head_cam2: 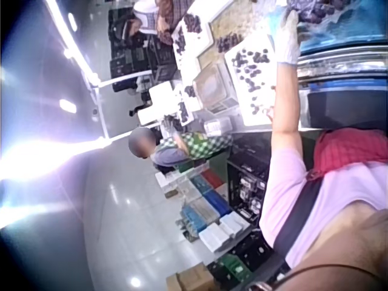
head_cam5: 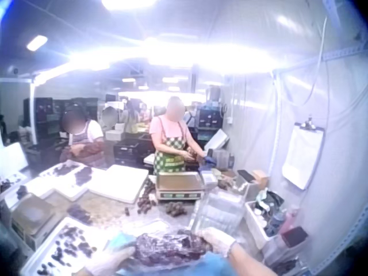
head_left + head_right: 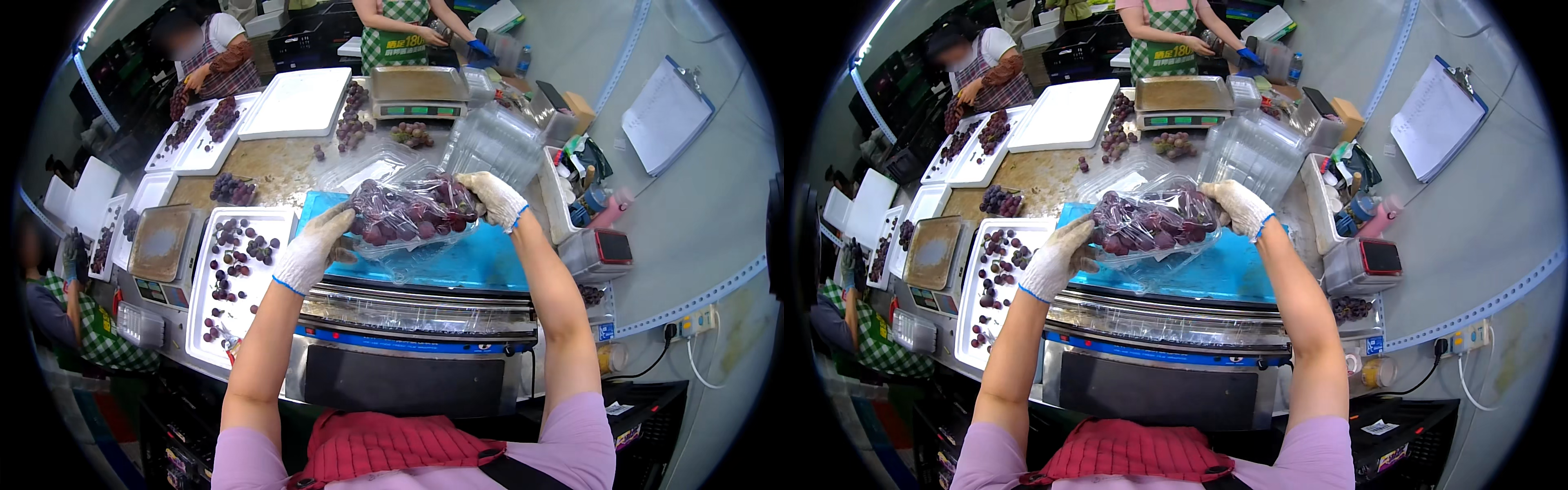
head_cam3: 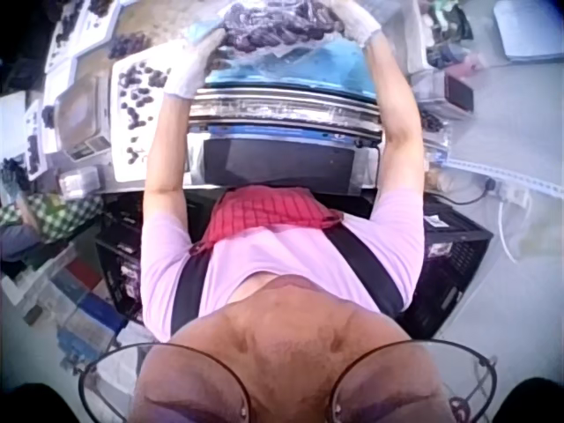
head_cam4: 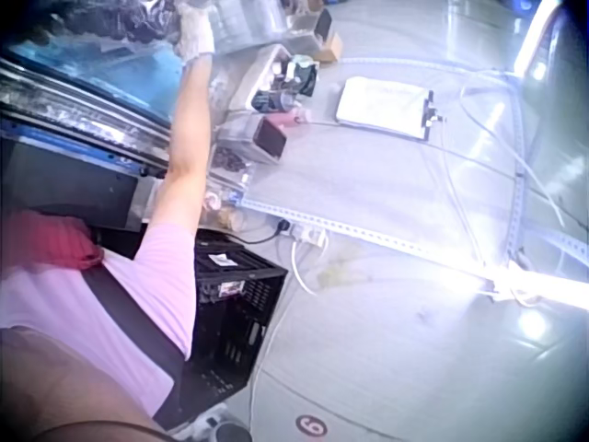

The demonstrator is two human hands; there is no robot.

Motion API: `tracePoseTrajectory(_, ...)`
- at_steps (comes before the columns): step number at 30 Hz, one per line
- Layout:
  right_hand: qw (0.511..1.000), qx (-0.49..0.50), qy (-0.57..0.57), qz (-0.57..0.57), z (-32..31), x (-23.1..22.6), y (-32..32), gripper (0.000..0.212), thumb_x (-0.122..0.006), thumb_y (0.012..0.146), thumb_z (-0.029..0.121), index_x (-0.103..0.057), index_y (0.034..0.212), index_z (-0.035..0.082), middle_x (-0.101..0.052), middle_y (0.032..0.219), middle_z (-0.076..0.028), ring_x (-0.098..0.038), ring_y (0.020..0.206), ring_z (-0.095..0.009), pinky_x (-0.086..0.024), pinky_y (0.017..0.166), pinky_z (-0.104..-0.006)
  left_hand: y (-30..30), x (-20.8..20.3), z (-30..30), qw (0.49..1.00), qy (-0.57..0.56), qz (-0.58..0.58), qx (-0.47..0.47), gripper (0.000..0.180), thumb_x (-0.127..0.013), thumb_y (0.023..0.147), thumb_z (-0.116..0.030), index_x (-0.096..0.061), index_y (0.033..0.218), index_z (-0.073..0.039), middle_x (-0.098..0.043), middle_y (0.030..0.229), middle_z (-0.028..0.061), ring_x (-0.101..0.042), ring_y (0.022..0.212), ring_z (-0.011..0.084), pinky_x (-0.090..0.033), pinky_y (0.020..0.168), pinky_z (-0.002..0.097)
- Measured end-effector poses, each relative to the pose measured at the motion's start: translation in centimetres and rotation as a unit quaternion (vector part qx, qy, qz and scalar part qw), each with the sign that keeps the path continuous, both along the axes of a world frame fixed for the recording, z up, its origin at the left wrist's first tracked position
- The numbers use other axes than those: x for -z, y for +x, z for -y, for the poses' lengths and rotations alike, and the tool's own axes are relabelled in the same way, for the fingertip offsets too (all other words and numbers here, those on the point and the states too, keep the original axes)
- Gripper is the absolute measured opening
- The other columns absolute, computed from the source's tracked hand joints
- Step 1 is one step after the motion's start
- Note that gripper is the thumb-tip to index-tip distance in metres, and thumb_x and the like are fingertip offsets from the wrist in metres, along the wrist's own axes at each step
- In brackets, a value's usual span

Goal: The person weighs grape clusters on a scale, trims stems with shears, wraps the clusters in plastic film using a machine, and places the packages into a black crate.

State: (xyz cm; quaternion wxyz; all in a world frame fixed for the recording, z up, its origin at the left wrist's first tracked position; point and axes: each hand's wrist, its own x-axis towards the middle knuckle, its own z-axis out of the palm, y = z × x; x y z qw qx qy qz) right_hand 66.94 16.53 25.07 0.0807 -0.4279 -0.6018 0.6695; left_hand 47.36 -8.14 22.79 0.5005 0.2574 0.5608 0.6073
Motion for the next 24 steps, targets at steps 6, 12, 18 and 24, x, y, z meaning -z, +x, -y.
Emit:
tracePoseTrajectory(6,0.996,-0.028,0.05,-0.067,-2.0,4.0,0.1,0.03,-0.051,0.094,0.028,-0.064,0.088,0.002,-0.06,0.069,-0.004,-0.051,0.053,-0.013,-0.038,0.043,-0.0328,0.6,-1.0,-0.2,0.999,0.0,-0.001,0.04,0.068,-0.064,0.085,-0.023,-0.034,0.141,0.001,-0.056,0.119,0.0114,-0.061,0.087,0.0152,-0.053,0.072,0.03)
tracePoseTrajectory(12,0.993,-0.06,0.077,-0.071,-1.5,3.7,0.0,0.029,-0.05,0.095,0.025,-0.065,0.092,0.0,-0.06,0.073,-0.003,-0.051,0.062,-0.012,-0.042,0.049,-0.0289,1.6,2.1,0.5,0.982,0.082,-0.169,0.01,0.091,-0.073,0.07,-0.009,-0.025,0.147,-0.002,-0.051,0.131,0.0108,-0.052,0.117,0.0228,-0.04,0.102,0.0362)
tracePoseTrajectory(18,0.996,-0.034,0.035,-0.078,1.2,1.3,0.3,0.021,-0.051,0.096,0.017,-0.063,0.099,0.0,-0.061,0.082,0.002,-0.055,0.064,-0.004,-0.049,0.052,-0.0208,5.9,3.2,0.4,0.954,-0.003,-0.285,-0.093,0.118,-0.077,0.06,-0.011,0.0,0.149,-0.002,-0.04,0.14,0.0244,-0.042,0.129,0.0284,-0.034,0.107,0.0326)
tracePoseTrajectory(24,0.992,-0.06,0.067,-0.092,-0.2,2.0,0.3,0.022,-0.049,0.097,0.019,-0.062,0.1,0.002,-0.058,0.079,0.003,-0.051,0.063,-0.006,-0.046,0.052,-0.0235,7.3,2.4,-0.2,0.933,-0.019,-0.323,-0.158,0.107,-0.06,0.064,-0.002,0.003,0.15,-0.006,-0.037,0.142,0.0285,-0.041,0.131,0.0358,-0.034,0.107,0.0328)
